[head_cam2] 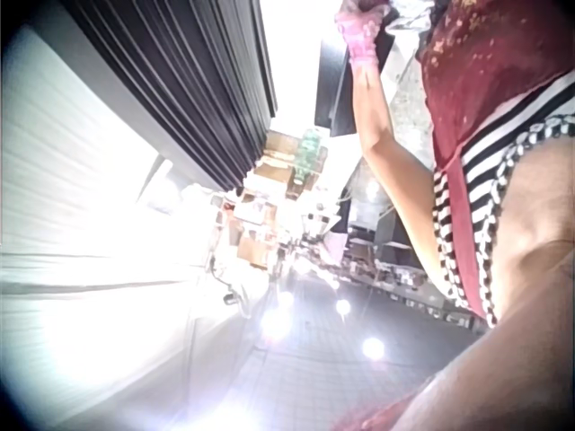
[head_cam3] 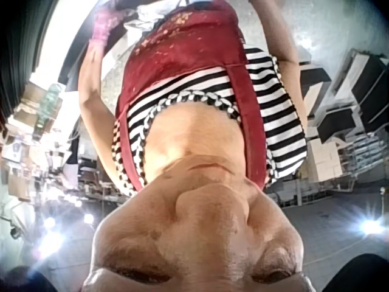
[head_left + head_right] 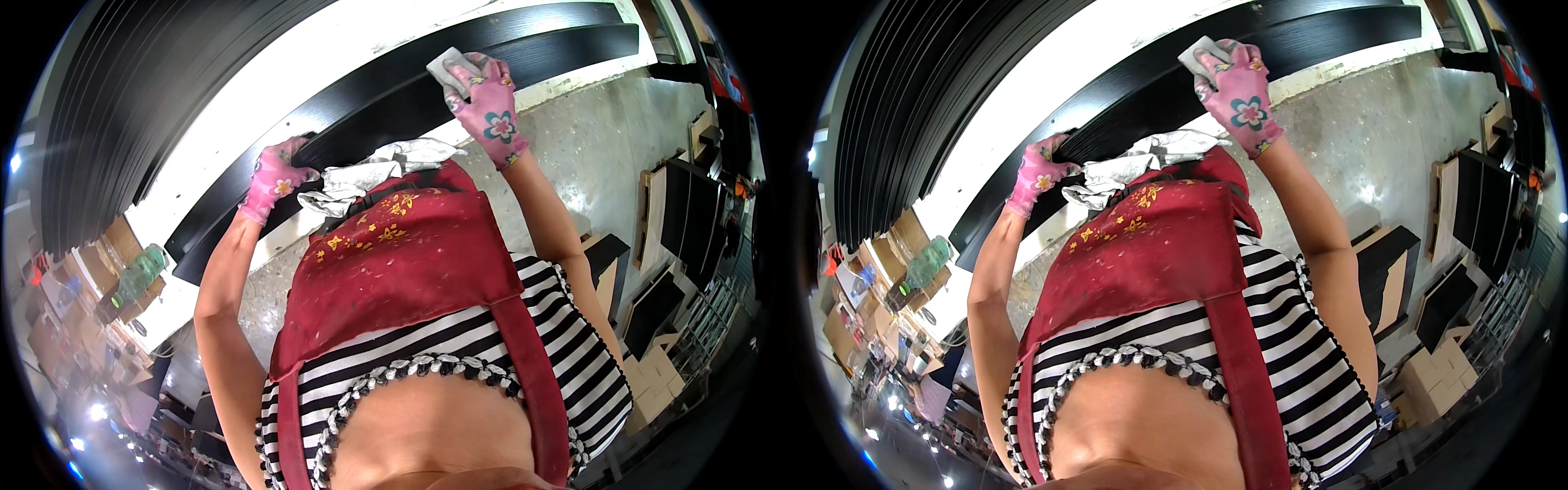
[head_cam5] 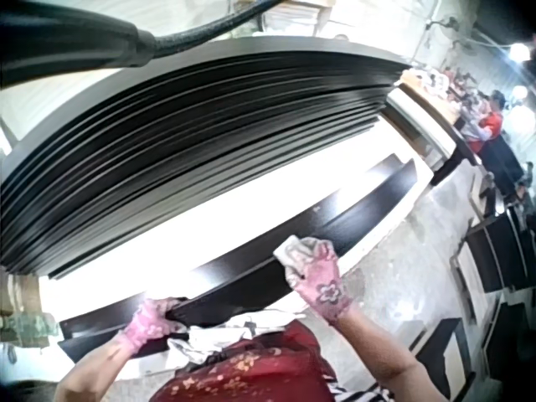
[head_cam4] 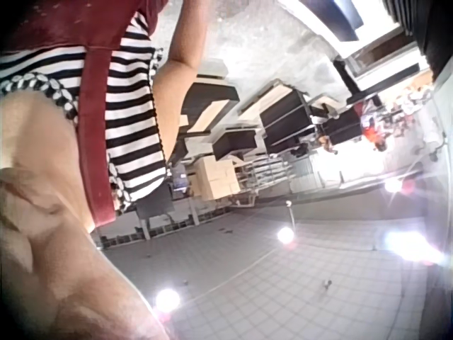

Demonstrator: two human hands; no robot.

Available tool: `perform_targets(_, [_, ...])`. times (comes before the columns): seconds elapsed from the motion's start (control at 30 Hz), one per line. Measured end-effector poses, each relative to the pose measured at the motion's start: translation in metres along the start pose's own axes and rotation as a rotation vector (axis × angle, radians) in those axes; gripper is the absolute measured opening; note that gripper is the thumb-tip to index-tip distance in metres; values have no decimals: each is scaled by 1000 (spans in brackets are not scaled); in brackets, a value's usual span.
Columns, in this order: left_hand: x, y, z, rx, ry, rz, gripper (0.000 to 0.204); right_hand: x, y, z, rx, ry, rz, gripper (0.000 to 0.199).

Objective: The person wipes and scrubs long black wooden parts on a white workbench using a cloth and a small abrasive block. They handle each piece individually, wiping both sides and edges before moving to the next.

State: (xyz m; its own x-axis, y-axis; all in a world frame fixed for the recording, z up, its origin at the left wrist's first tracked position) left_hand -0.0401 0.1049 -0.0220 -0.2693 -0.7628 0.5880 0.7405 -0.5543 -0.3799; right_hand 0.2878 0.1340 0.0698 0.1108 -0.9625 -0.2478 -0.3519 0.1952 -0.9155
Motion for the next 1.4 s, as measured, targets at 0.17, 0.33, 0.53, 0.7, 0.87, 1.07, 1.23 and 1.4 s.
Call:
perform_targets(0.17, [5, 0, 14, -40, 83, 12, 52, -4, -2, 20, 9, 1, 77, 34])
perform_targets(0.33, [2, 2, 3, 70, -7, -24, 53, -5, 3, -3, 54, -32, -3, 36])
perform_targets(0.53, [2, 1, 1, 1, -11, -4, 50, -6, 5, 16, 17, -41, 29, 38])
perform_targets(0.7, [5, -2, 8, -3, 47, 40, 54, -6, 6, -1, 55, -47, 0, 36])
perform_targets(0.87, [3, -3, 9, 3, 18, -10, 50, 5, 47, -93, -66, -250, -183, 33])
perform_targets(1.07, [8, -2, 10, 45, -11, -31, 49, 4, 61, -139, -86, -338, -258, 39])
perform_targets(1.23, [0, -1, -3, 96, 15, -17, 53, -3, 40, -89, -29, -251, -143, 33])
perform_targets(1.4, [-4, 0, 1, 14, 141, -8, 59, -2, 57, -136, -102, -386, -227, 40])
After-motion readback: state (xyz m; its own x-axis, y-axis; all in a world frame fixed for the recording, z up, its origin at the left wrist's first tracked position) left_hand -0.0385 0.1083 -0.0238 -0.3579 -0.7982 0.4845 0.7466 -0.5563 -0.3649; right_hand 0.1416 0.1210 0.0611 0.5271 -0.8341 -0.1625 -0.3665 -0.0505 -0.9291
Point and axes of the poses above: each hand's wrist, its own x-axis away from the middle knuckle, its own y-axis out of the palm, z = x × y, the point moved 8 cm from there along -x, towards the middle knuckle, and after that the axes turned 1 degree about y, right-handed, at the moved point
